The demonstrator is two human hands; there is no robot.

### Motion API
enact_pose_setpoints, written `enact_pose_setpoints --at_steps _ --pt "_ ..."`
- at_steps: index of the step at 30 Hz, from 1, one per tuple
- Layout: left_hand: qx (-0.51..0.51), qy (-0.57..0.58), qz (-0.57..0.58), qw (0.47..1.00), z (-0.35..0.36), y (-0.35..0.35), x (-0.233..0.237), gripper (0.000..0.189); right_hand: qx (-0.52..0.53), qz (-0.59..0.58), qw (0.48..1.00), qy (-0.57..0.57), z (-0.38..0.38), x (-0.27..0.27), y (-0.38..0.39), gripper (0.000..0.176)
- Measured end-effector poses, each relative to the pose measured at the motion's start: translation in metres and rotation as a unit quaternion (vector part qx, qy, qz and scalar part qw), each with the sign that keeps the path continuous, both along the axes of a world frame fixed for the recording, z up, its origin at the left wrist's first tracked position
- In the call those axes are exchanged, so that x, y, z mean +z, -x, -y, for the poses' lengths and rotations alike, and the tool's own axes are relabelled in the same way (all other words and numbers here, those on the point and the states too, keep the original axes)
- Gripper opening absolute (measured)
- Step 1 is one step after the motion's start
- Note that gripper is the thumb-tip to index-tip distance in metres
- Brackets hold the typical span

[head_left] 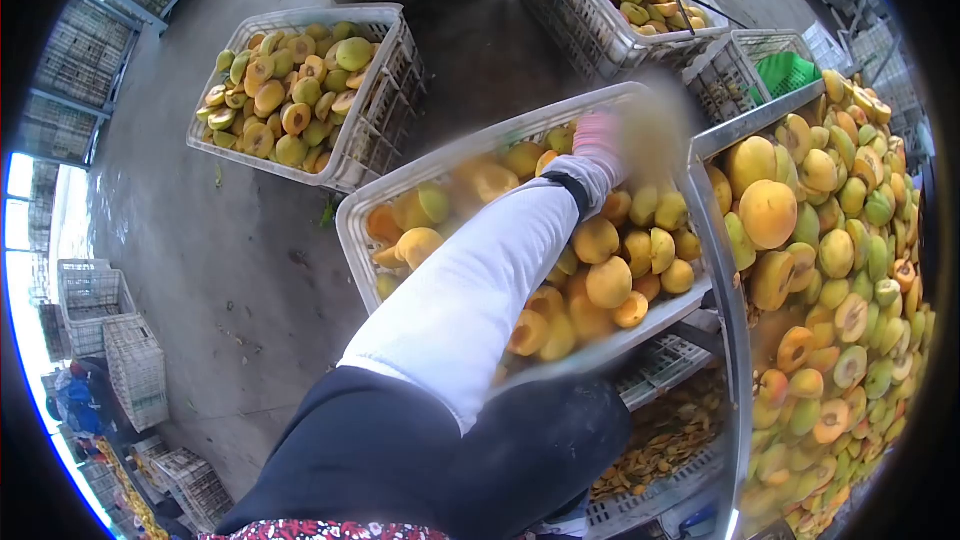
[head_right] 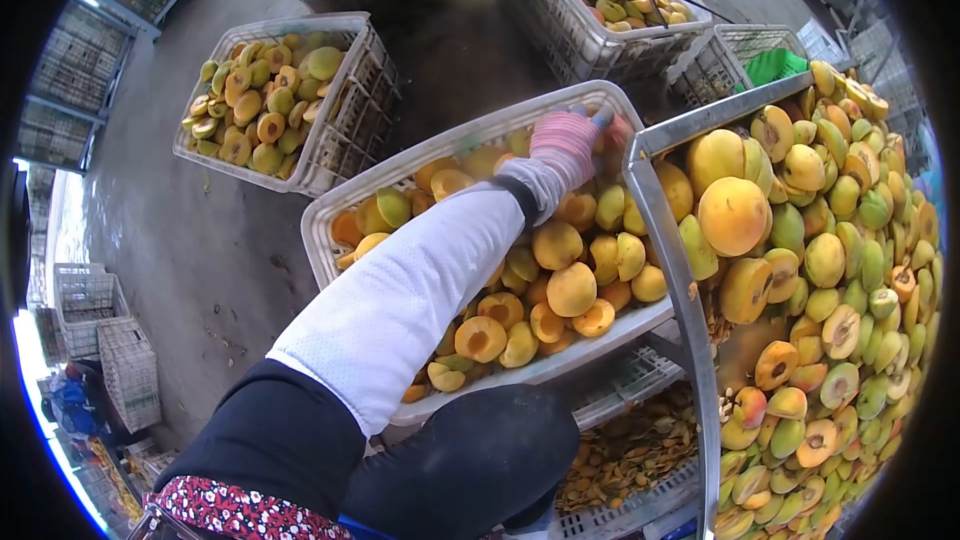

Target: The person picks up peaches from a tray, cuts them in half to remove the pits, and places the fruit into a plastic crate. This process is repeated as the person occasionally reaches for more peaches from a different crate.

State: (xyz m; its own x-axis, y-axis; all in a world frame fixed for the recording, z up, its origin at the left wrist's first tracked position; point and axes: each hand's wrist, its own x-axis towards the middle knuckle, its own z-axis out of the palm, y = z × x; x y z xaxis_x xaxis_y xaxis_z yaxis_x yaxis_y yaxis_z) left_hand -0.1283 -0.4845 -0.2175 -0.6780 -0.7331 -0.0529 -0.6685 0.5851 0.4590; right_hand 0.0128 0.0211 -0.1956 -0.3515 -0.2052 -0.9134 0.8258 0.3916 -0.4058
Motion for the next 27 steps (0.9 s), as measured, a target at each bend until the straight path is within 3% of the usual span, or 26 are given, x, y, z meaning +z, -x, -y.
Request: enact_pose_setpoints --at_steps 3,5,8,13,16,19,20,23,26,27 --pt "-0.039 0.097 0.032 0.994 0.006 0.001 0.003 0.051 0.019 -0.01 1.0 -0.004 0.0 0.002 -0.001 0.044" --pt "-0.133 0.134 0.1 0.977 0.0 -0.021 0.009 0.046 0.03 -0.02 0.999 -0.003 0.002 0.003 0.001 0.044" --pt "-0.213 0.111 0.119 0.963 0.002 -0.039 0.023 0.045 0.05 -0.032 0.998 0.0 0.003 0.003 -0.001 0.045" --pt "-0.204 0.115 0.142 0.962 0.0 -0.038 0.017 0.058 0.119 -0.08 0.99 0.013 -0.001 0.004 -0.01 0.046" --pt "-0.217 0.093 0.172 0.956 -0.011 -0.038 0.04 0.064 0.186 -0.133 0.973 0.03 -0.007 0.005 -0.016 0.047" --pt "-0.243 0.127 0.026 0.961 -0.037 -0.046 0.023 0.069 0.256 -0.204 0.943 0.056 -0.014 0.005 -0.021 0.048" --pt "-0.25 0.143 0.037 0.957 -0.04 -0.049 0.0 0.073 0.275 -0.224 0.933 0.064 -0.015 0.004 -0.021 0.048" --pt "-0.259 0.142 0.077 0.952 -0.034 -0.048 -0.001 0.073 0.3 -0.274 0.909 0.088 -0.012 -0.001 -0.024 0.049" --pt "-0.256 0.133 0.043 0.957 -0.033 -0.051 -0.009 0.072 0.273 -0.296 0.912 0.083 -0.021 -0.013 -0.027 0.052" --pt "-0.257 0.134 0.023 0.957 -0.031 -0.047 -0.009 0.072 0.189 -0.239 0.944 0.125 -0.028 -0.013 -0.023 0.049"
